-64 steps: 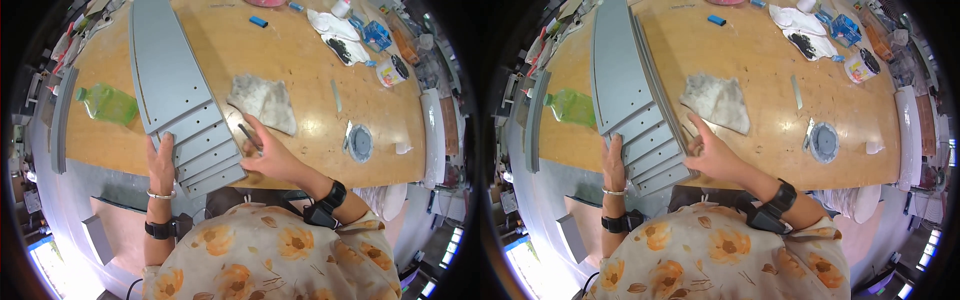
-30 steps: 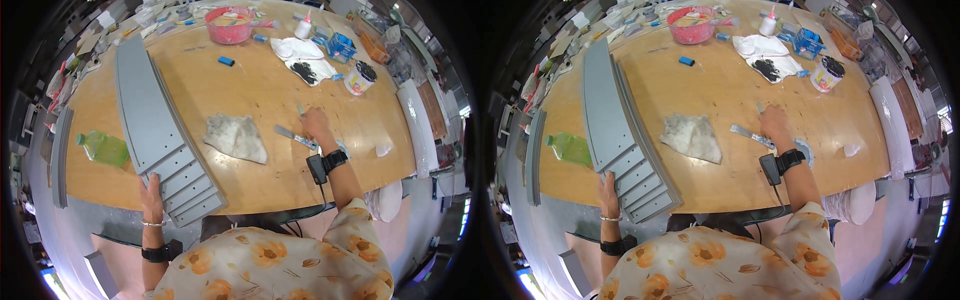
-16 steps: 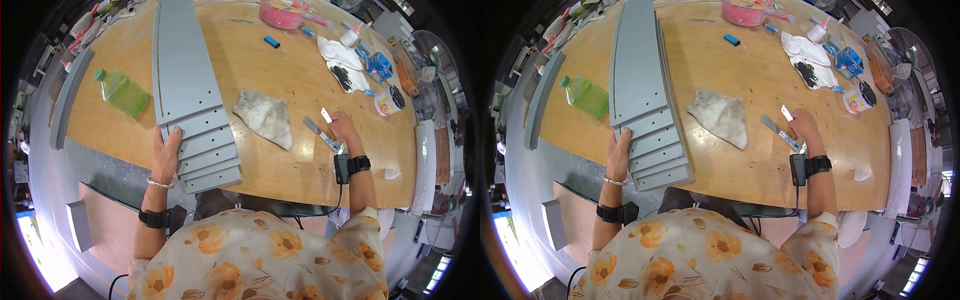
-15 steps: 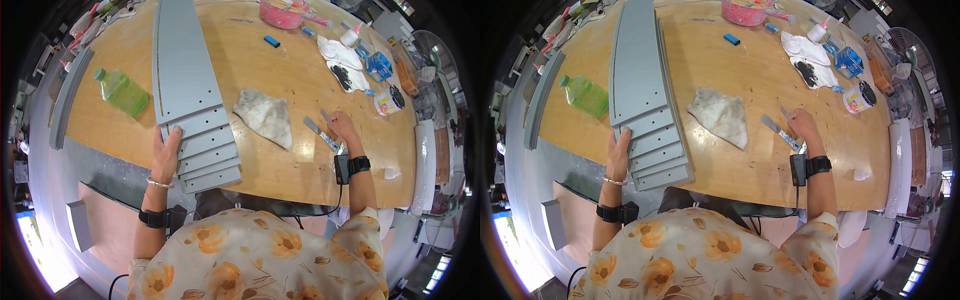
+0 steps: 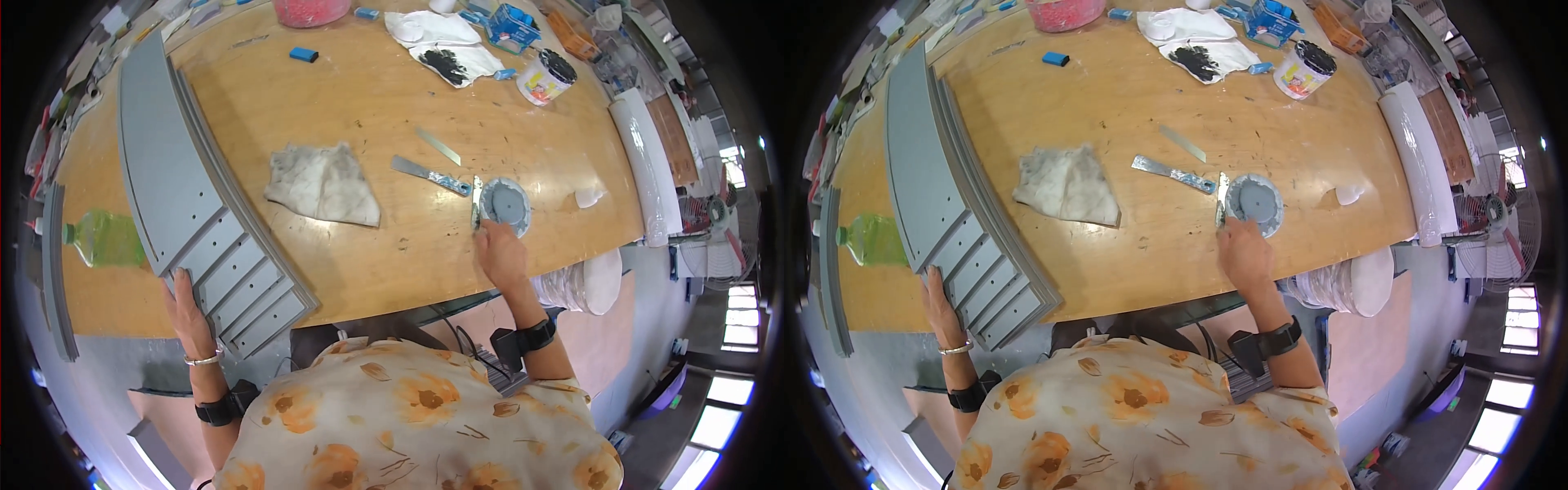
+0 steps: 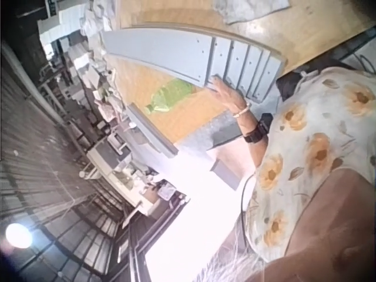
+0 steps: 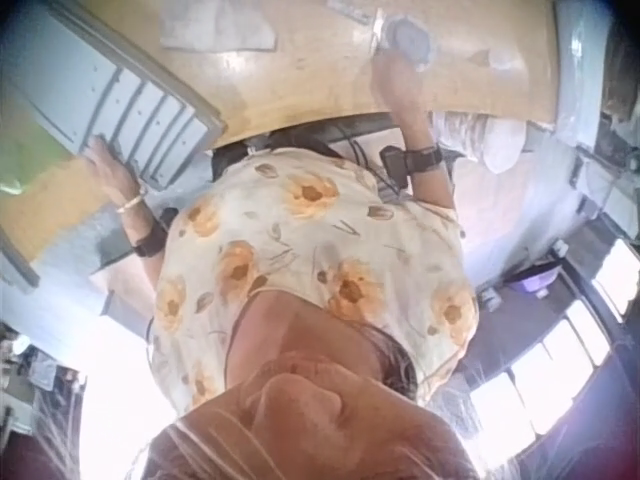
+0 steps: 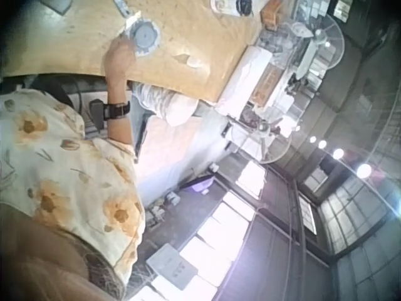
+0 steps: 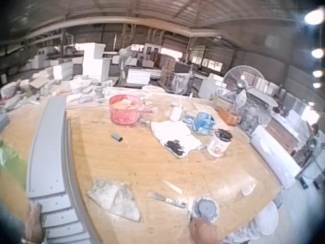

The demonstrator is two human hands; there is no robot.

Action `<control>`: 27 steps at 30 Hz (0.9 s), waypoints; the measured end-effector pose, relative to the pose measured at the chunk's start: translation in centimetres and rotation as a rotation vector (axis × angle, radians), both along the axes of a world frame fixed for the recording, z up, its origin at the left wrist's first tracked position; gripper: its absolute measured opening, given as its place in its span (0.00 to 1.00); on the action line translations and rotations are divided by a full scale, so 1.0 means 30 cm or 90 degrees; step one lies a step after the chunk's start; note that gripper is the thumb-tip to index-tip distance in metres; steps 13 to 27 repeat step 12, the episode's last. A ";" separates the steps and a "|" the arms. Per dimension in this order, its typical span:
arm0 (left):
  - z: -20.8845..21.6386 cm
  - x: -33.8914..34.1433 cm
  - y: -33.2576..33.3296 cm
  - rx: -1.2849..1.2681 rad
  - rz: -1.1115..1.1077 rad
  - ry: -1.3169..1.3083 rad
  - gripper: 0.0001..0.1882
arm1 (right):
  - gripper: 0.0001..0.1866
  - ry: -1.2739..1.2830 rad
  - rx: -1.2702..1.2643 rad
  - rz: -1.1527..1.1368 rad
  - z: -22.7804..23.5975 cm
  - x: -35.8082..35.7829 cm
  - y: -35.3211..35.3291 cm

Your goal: Applying filler putty and cleaning the edges of grey furniture components using a scraper and a cloth.

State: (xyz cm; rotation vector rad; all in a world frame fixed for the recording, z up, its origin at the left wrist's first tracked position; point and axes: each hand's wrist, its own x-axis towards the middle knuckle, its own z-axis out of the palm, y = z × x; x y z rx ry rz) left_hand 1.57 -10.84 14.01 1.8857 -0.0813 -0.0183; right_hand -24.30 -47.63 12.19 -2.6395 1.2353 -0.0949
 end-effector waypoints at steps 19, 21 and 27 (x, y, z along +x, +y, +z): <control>-0.001 0.015 -0.003 0.127 0.000 -0.215 0.33 | 0.10 -0.140 -0.032 0.033 0.025 0.155 -0.059; -0.001 0.015 -0.003 0.127 0.000 -0.215 0.33 | 0.10 -0.140 -0.032 0.033 0.025 0.155 -0.059; -0.001 0.015 -0.003 0.127 0.000 -0.215 0.33 | 0.10 -0.140 -0.032 0.033 0.025 0.155 -0.059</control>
